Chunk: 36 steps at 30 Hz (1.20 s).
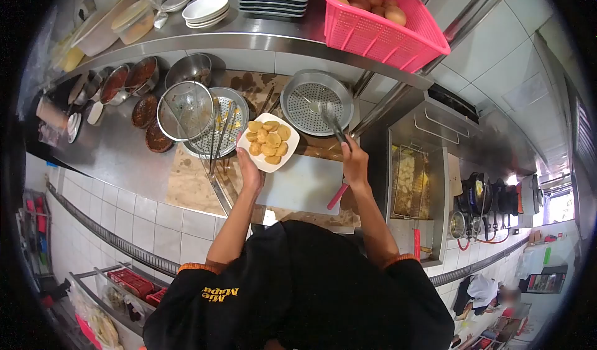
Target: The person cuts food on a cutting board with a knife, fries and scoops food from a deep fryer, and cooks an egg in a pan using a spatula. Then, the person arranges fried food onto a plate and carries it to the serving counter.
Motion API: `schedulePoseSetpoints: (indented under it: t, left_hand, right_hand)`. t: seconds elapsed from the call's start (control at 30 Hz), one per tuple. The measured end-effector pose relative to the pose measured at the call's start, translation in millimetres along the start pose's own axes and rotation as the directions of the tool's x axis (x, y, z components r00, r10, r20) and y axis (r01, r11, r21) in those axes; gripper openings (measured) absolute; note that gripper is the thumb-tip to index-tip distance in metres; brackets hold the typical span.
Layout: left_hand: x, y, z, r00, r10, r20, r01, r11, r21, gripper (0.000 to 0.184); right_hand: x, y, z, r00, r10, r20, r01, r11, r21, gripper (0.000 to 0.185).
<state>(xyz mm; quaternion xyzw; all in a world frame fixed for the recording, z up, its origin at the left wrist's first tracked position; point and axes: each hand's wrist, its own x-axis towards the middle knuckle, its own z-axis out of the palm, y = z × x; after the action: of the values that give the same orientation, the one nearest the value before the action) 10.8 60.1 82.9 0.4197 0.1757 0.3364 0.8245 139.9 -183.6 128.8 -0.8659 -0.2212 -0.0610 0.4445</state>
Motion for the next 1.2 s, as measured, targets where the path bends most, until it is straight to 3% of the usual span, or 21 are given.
schedulePoseSetpoints:
  t: [0.03,0.1,0.17,0.23,0.3,0.47,0.57,0.67,0.73,0.8,0.87,0.9,0.93,0.97,1.0,1.03,1.07,1.1,1.13,1.17,1.2]
  left_hand:
    - [-6.2,14.5,5.8,0.999,-0.028,-0.016,0.028,0.999,-0.043,0.05]
    - [-21.4,43.1,14.0,0.999,0.018,-0.042,-0.017,0.999,0.034,0.051]
    - [-39.8,68.7,13.7,0.993,0.048,-0.111,-0.041,0.997,0.058,0.052]
    - [-56.5,77.3,-4.9,0.979,0.084,-0.184,-0.079,0.996,0.036,0.055]
    - [-82.0,102.0,-11.8,0.965,0.108,-0.238,-0.085,0.991,0.104,0.061]
    - [-147.4,139.9,-48.4,0.885,0.202,-0.421,-0.132,0.973,0.189,0.07]
    - [-188.4,156.4,-71.0,0.781,0.276,-0.559,-0.173,0.957,0.232,0.07]
    - [-227.0,171.0,-91.8,0.687,0.316,-0.654,-0.213,0.949,0.235,0.07]
    - [-248.1,180.3,-110.2,0.607,0.341,-0.718,-0.272,0.938,0.215,0.069]
    - [-266.8,188.3,-131.5,0.55,0.348,-0.759,-0.319,0.928,0.194,0.068]
    - [-280.7,208.0,-143.5,0.492,0.375,-0.785,-0.362,0.909,0.207,0.067]
    - [-288.2,205.2,-171.4,0.476,0.421,-0.772,-0.419,0.88,0.222,0.069]
    - [-299.7,206.8,-192.7,0.408,0.438,-0.801,-0.432,0.866,0.254,0.066]
    - [-313.4,208.1,-211.9,0.336,0.426,-0.84,-0.381,0.877,0.293,0.064]
    - [-319.9,221.9,-215.2,0.348,0.476,-0.808,-0.418,0.85,0.321,0.063]
    - [-331.3,219.6,-229.7,0.316,0.457,-0.831,-0.394,0.861,0.323,0.063]
    - [-339.7,232.8,-225.2,0.276,0.397,-0.875,-0.445,0.86,0.25,0.063]
    - [-352.4,229.9,-241.1,0.225,0.566,-0.793,-0.477,0.774,0.417,0.063]
    - [-365.4,221.6,-263.7,0.138,0.462,-0.876,-0.612,0.735,0.292,0.057]
    - [-377.4,225.8,-269.8,0.018,0.5,-0.866,-0.594,0.702,0.393,0.057]
    - [-398.0,240.2,-268.4,-0.04,0.56,-0.828,-0.52,0.696,0.495,0.059]
  right_hand:
    - [3.6,19.2,6.9,0.997,-0.028,0.069,0.034,0.996,-0.082,0.043]
    - [-4.0,9.1,25.3,0.994,0.028,0.11,-0.029,1.0,0.005,0.053]
    - [-24.5,-6.7,52.1,0.935,-0.125,-0.333,0.036,0.965,-0.261,0.058]
    - [-59.5,-32.6,59.8,0.941,-0.281,-0.189,0.239,0.946,-0.217,0.051]
    - [-80.1,-58.6,80.3,0.963,-0.177,0.204,0.202,0.974,-0.105,0.044]
    - [-40.8,-50.7,164.9,0.96,-0.162,0.226,0.181,0.981,-0.066,0.042]
    - [-5.6,-63.2,185.3,0.957,-0.189,0.221,0.224,0.963,-0.146,0.038]
    - [-0.8,-86.3,195.7,0.902,-0.186,0.389,0.174,0.982,0.068,0.031]
    - [-20.2,-100.9,194.8,0.942,-0.283,0.18,0.236,0.941,0.242,0.027]
    - [-49.1,-99.6,201.3,0.954,-0.285,0.087,0.243,0.913,0.327,0.032]
    - [-75.5,-87.6,212.1,0.967,-0.255,-0.015,0.247,0.918,0.311,0.03]
    - [-78.8,-96.1,212.0,0.869,-0.476,-0.135,0.494,0.839,0.226,0.027]
    - [-94.6,-104.1,219.5,0.954,-0.274,-0.12,0.298,0.896,0.329,0.027]
    - [-103.1,-101.9,226.7,0.964,-0.25,-0.093,0.266,0.899,0.348,0.029]
    - [-106.3,-112.4,229.6,0.976,-0.213,-0.039,0.209,0.883,0.421,0.029]
    - [-105.6,-136.1,234.5,0.919,-0.373,-0.128,0.394,0.87,0.296,0.032]
    - [-103.2,-149.2,248.2,0.892,-0.42,-0.166,0.451,0.827,0.335,0.03]
    - [-101.7,-152.3,269.6,0.881,-0.449,-0.147,0.47,0.807,0.358,0.026]
    - [-116.1,-190.2,276.1,0.842,-0.522,-0.14,0.527,0.737,0.423,0.027]
    - [-123.8,-215.7,286.8,0.785,-0.613,-0.095,0.601,0.714,0.358,0.031]
    - [-138.1,-244.8,301.8,0.767,-0.641,-0.027,0.591,0.69,0.419,0.03]
